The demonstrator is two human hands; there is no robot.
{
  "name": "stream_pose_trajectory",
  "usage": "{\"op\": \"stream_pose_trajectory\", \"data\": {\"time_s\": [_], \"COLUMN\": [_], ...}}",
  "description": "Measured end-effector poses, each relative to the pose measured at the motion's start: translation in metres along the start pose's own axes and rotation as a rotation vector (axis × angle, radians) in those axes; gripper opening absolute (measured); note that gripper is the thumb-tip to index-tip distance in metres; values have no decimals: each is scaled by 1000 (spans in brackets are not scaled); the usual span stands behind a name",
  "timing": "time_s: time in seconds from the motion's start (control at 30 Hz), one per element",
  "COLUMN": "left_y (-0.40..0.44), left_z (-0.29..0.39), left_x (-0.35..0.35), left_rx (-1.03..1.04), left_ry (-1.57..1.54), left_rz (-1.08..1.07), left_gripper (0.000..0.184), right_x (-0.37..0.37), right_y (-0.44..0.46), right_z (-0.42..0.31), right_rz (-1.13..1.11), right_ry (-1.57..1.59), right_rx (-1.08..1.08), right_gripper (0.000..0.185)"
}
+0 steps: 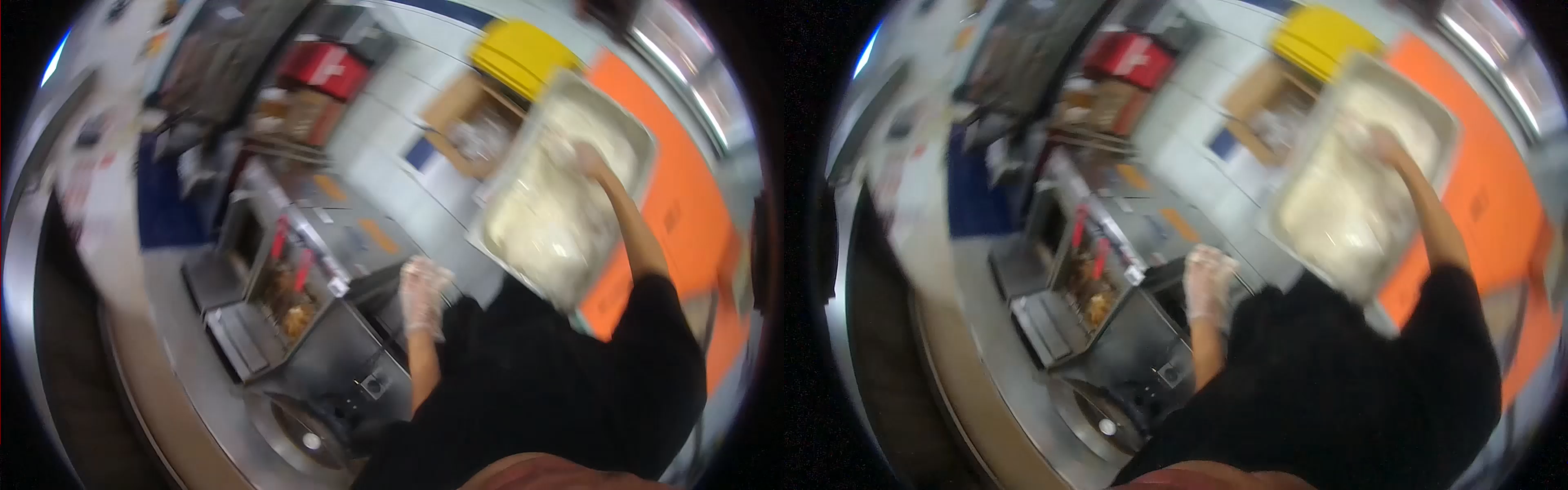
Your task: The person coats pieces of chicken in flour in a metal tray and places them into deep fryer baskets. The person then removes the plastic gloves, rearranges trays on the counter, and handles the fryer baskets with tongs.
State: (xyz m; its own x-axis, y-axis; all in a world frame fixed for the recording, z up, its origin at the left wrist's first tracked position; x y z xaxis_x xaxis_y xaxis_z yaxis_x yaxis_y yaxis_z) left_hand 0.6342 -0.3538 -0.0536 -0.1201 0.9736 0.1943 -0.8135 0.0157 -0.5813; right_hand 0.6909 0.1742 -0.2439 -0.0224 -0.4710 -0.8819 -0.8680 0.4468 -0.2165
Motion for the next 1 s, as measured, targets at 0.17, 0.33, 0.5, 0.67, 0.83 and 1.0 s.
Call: {"op": "stream_pose_trajectory", "data": {"time_s": [0.17, 0.33, 0.5, 0.67, 0.83, 1.0], "left_y": [2, -2, 2, 3, 25, 10], "left_z": [-2, -10, -24, -19, -43, -33], "left_x": [8, 12, 4, 9, -4, 6], "left_rx": [-26, -93, -91, -46, -60, -61], "left_ry": [-68, -25, -63, -24, -125, -56], "left_rz": [-73, -113, -167, -166, -222, -219], "left_gripper": [39, 51, 51, 47, 45, 47], "right_x": [-3, -21, 19, 20, 15, 15], "right_y": [24, 15, 0, -31, -53, -59], "right_z": [-38, -65, -63, -60, -73, -88], "right_rz": [243, 76, 363, 435, 206, 139], "right_ry": [234, 390, 384, 186, 739, 490], "right_rx": [-46, 38, -76, -191, 125, 27], "right_gripper": [75, 67, 38, 27, 33, 44]}}
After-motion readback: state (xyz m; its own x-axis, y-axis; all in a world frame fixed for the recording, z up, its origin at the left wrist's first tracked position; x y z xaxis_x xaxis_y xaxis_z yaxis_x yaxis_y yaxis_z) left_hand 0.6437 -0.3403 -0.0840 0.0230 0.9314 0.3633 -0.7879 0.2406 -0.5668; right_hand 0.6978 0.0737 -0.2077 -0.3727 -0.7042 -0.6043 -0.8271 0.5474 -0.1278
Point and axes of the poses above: each hand's wrist, its own y-axis towards the middle knuckle, its own x-axis out of the palm, z = x × y, the point moved 1 cm from there along y, towards the middle knuckle, and after that the axes turned 7 degrees about z, right-handed, at the moved point
